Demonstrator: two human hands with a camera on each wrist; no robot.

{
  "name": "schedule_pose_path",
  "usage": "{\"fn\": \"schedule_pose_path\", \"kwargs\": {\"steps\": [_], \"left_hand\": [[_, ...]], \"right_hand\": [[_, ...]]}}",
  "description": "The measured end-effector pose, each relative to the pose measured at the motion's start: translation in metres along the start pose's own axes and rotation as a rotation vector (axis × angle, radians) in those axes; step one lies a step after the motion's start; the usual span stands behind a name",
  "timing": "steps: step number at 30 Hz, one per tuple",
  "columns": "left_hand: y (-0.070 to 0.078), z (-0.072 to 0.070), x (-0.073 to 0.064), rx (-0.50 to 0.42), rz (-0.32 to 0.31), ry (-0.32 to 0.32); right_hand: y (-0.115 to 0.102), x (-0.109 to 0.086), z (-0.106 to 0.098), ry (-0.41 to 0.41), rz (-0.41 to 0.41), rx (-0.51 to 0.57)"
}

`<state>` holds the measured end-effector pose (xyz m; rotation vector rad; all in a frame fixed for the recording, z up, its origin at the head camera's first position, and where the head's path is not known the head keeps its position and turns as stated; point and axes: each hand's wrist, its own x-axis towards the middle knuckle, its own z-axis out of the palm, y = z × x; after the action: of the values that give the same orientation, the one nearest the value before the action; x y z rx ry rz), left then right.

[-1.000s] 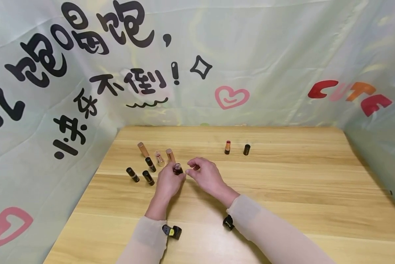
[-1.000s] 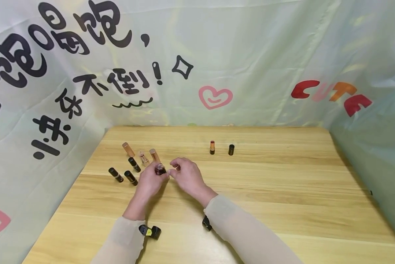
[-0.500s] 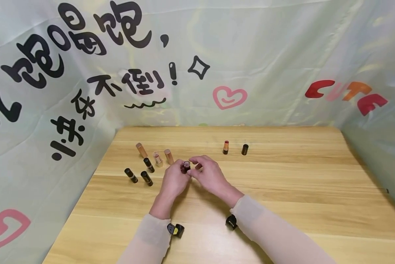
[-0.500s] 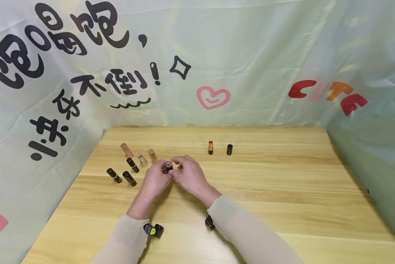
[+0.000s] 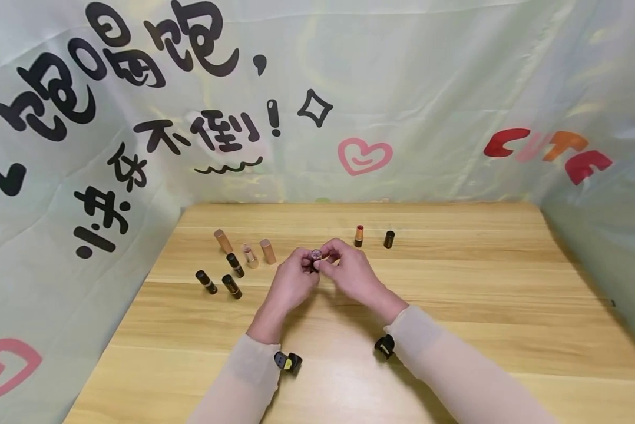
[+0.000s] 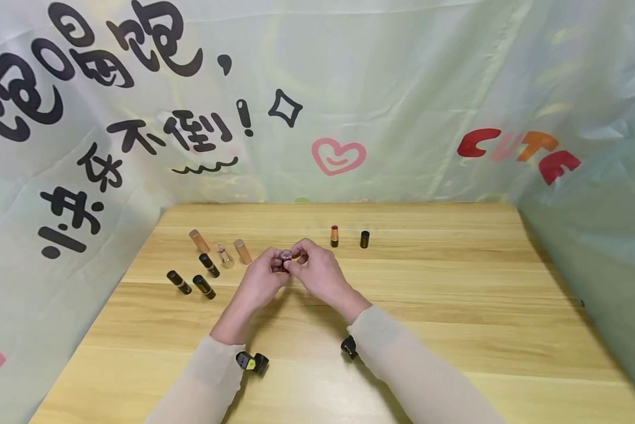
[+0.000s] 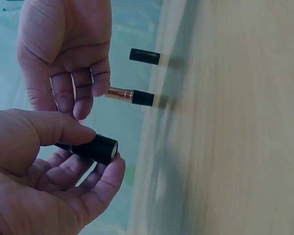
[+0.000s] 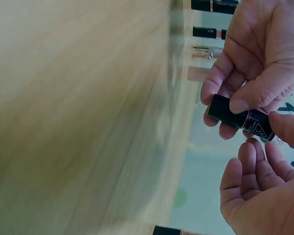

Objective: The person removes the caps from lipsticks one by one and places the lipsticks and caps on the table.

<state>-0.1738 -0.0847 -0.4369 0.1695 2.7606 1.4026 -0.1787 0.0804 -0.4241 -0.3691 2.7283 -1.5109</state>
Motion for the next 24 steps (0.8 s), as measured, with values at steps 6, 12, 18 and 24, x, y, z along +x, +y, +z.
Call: {"fn": "schedule_pose_path", "kwargs": {"steps": [6, 12, 18, 24], "left_hand": [[0.006, 0.004, 0.004, -0.05, 0.015, -0.058], [0.011, 0.009, 0.009, -0.111, 0.032, -0.113], [0.017, 0.014, 0.012, -0.173, 0.06, -0.168], [0.021, 0.018, 0.013, -0.171, 0.079, -0.211]], "right_hand": [[0.004, 0.002, -0.012, -0.002, 0.008, 0.019], [0.01, 0.002, -0.024, 0.0, 0.044, 0.053], [0.016, 0.0, -0.037, 0.027, 0.059, 0.081], [0.019, -0.004, -0.046, 0.029, 0.06, 0.111]]}}
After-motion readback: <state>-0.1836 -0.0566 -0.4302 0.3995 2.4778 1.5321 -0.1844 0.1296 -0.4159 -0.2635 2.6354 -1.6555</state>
